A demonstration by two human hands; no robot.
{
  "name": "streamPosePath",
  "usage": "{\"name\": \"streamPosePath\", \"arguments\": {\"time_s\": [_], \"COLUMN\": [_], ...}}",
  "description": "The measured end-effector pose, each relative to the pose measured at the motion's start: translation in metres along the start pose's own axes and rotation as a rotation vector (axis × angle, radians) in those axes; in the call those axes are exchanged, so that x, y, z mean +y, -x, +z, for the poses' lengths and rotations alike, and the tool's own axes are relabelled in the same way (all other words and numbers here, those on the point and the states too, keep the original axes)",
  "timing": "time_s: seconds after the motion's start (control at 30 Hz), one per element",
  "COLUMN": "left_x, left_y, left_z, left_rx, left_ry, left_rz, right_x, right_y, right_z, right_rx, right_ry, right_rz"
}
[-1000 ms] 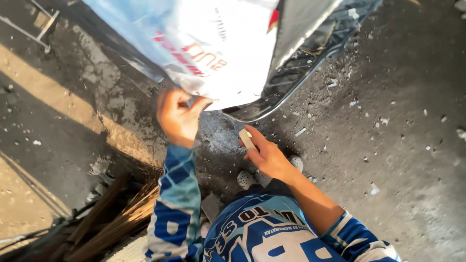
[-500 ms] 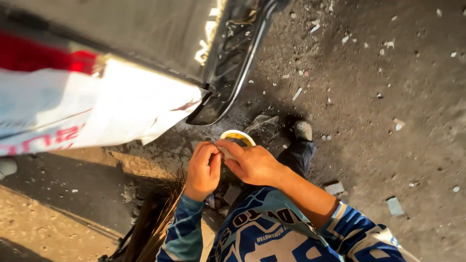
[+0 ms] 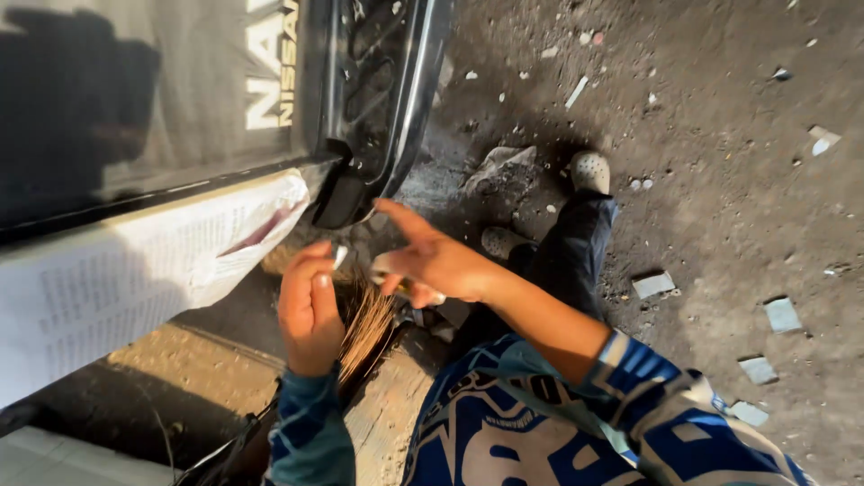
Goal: The person masks off the taillight area of a pickup truck using paper and masking tape.
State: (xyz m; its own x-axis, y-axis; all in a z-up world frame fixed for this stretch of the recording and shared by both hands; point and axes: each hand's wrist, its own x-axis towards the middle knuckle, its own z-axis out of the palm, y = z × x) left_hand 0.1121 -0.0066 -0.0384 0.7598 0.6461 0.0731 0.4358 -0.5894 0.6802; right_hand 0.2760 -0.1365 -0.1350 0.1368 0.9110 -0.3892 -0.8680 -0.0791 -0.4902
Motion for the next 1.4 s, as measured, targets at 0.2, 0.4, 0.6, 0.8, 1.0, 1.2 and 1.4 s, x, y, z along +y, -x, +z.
{"name": "streamPosePath", "arguments": {"time_s": [0.2, 0.4, 0.6, 0.8, 1.0, 1.2, 1.4], "left_x": [0.003, -0.018, -0.021, -0.018, -0.021, -0.029, -0.035], "left_y": [-0.044, -0.044, -0.047, -0.046, -0.042, -0.008, -0.015], "left_z": [-0.014, -0.023, -0.025, -0.026, -0.024, -0.016, -0.007], "left_rx": [-0.128, -0.089, -0.088, -0.131, -0.14, -0.043, 0.037], "left_ry": [0.007, 0.326, 0.395, 0.354, 0.394, 0.385, 0.278], "left_rz": [-0.002, -0.055, -0.004, 0.065, 0.133, 0.109, -0.052], "right_x": [-0.019, -0.016, 0.01, -0.001, 0.005, -0.008, 0.026], "right_y": [-0.052, -0.067, -0.078, -0.053, -0.066, -0.045, -0.034], "right_z": [0.033, 0.066, 0.07, 0.042, 0.068, 0.055, 0.057], "right_rx": [-0.308, -0.346, -0.323, -0.276, -0.198, -0.17, 0.159], "right_ry": [0.329, 0.379, 0.437, 0.341, 0.583, 0.52, 0.394], "right_rz": [0.156, 0.043, -0.099, -0.083, -0.191, -0.139, -0.544]}}
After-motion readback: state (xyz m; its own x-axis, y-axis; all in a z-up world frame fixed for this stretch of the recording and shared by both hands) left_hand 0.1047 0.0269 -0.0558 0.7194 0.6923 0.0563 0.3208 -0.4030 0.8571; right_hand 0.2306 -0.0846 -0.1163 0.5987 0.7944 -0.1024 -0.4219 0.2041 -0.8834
